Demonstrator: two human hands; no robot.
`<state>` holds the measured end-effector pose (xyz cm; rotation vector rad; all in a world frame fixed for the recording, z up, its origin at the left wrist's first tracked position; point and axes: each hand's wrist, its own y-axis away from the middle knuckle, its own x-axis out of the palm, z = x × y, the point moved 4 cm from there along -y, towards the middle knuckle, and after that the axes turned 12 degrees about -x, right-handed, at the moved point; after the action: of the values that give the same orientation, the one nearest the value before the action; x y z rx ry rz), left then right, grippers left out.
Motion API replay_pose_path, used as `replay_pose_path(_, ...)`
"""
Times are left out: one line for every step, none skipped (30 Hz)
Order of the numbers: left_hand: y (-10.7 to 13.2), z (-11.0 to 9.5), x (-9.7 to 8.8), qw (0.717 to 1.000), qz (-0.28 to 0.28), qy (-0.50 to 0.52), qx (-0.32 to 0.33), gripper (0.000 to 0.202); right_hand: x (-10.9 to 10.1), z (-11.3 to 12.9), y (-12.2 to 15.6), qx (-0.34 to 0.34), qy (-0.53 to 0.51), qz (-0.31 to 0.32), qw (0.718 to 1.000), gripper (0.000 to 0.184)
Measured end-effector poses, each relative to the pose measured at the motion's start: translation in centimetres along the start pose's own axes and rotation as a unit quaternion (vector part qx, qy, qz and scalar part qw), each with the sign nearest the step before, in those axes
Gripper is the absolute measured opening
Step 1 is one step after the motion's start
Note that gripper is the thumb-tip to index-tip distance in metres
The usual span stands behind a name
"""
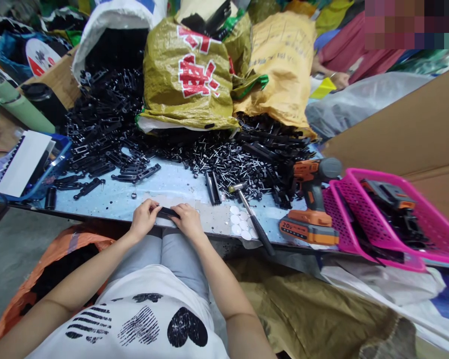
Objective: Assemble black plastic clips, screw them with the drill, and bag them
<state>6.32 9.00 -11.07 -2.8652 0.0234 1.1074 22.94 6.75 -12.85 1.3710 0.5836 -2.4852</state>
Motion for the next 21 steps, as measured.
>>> replay_pose_path(-0.1, 0.3, 0.2, 1.000, -0.003, 0.013, -0.015, 0.011, 0.0, 0.0, 0.0, 0.003, 0.001, 0.001, 1.000, 0.025)
replay_pose_path(-0.2, 0.5, 0.4, 0.999, -0.007, 0.025, -0.025, 0.013, 0.0, -0.1, 0.0, 0.005, 0.002, 0.001, 1.000, 0.025)
replay_pose_path(-0.3, 0.7, 0.5, 0.999, -0.011, 0.035, -0.032, 0.013, 0.0, -0.1, -0.1, 0.005, 0.002, 0.001, 1.000, 0.025)
replay_pose_path(-0.4, 0.8, 0.6, 0.998, -0.015, 0.042, -0.037, 0.014, 0.0, -0.1, -0.1, 0.004, 0.001, 0.001, 1.000, 0.025)
replay_pose_path(-0.5, 0.9, 0.7, 0.998, -0.016, 0.048, -0.042, 0.014, 0.1, -0.2, -0.1, 0.003, 0.001, 0.002, 1.000, 0.025)
replay_pose_path(-0.5, 0.9, 0.9, 0.997, -0.015, 0.055, -0.047, 0.014, 0.1, -0.2, 0.0, 0.003, 0.001, 0.003, 1.000, 0.025)
replay_pose_path(-0.6, 1.0, 1.0, 0.996, -0.014, 0.063, -0.054, 0.015, 0.2, -0.2, 0.0, 0.003, 0.002, 0.004, 1.000, 0.025)
replay_pose_path(-0.5, 1.1, 1.1, 0.995, -0.012, 0.072, -0.062, 0.015, 0.2, -0.2, 0.0, 0.003, 0.003, 0.005, 1.000, 0.025)
replay_pose_path(-0.4, 1.3, 1.2, 0.994, -0.012, 0.086, -0.072, 0.014, 0.1, -0.2, 0.0, 0.003, 0.004, 0.004, 1.000, 0.025)
replay_pose_path(-0.3, 1.5, 1.2, 0.991, -0.010, 0.105, -0.083, 0.012, 0.0, -0.1, 0.0, 0.002, 0.004, 0.004, 1.000, 0.026)
replay_pose_path(-0.2, 1.8, 1.2, 0.988, -0.006, 0.126, -0.093, 0.011, -0.2, 0.0, 0.0, 0.001, 0.001, 0.003, 1.000, 0.029)
replay_pose_path(-0.1, 2.1, 1.0, 0.985, -0.004, 0.142, -0.101, 0.016, -0.4, 0.1, 0.0, -0.001, -0.003, 0.003, 1.000, 0.032)
replay_pose_path(-0.1, 2.3, 0.6, 0.984, -0.013, 0.144, -0.105, 0.025, -0.7, 0.3, -0.1, -0.002, -0.009, 0.005, 1.000, 0.035)
replay_pose_path(-0.3, 2.6, 0.0, 0.986, -0.034, 0.126, -0.105, 0.032, -0.9, 0.6, -0.2, -0.003, -0.013, 0.011, 1.000, 0.037)
replay_pose_path(-0.7, 2.7, -0.8, 0.989, -0.064, 0.088, -0.098, 0.036, -1.1, 0.9, -0.4, -0.005, -0.013, 0.021, 1.000, 0.039)
replay_pose_path(-1.4, 2.6, -1.6, 0.991, -0.097, 0.035, -0.084, 0.036, -1.2, 1.3, -0.6, -0.009, -0.009, 0.032, 0.999, 0.039)
replay_pose_path(-2.4, 2.4, -2.4, 0.990, -0.125, -0.024, -0.064, 0.033, -1.3, 1.8, -0.8, -0.018, -0.002, 0.046, 0.999, 0.039)
replay_pose_path(-3.6, 2.1, -3.0, 0.986, -0.142, -0.081, -0.041, 0.031, -1.2, 2.3, -1.0, -0.029, 0.010, 0.059, 0.998, 0.038)
replay_pose_path(-5.1, 1.7, -3.2, 0.981, -0.142, -0.130, -0.016, 0.031, -1.1, 2.9, -1.3, -0.041, 0.023, 0.070, 0.996, 0.039)
replay_pose_path(-6.6, 1.3, -3.3, 0.976, -0.131, -0.171, 0.007, 0.032, -1.0, 3.3, -1.4, -0.051, 0.036, 0.080, 0.995, 0.040)
replay_pose_path(-8.1, 1.0, -3.2, 0.972, -0.113, -0.206, 0.023, 0.031, -0.8, 3.7, -1.5, -0.060, 0.048, 0.088, 0.993, 0.042)
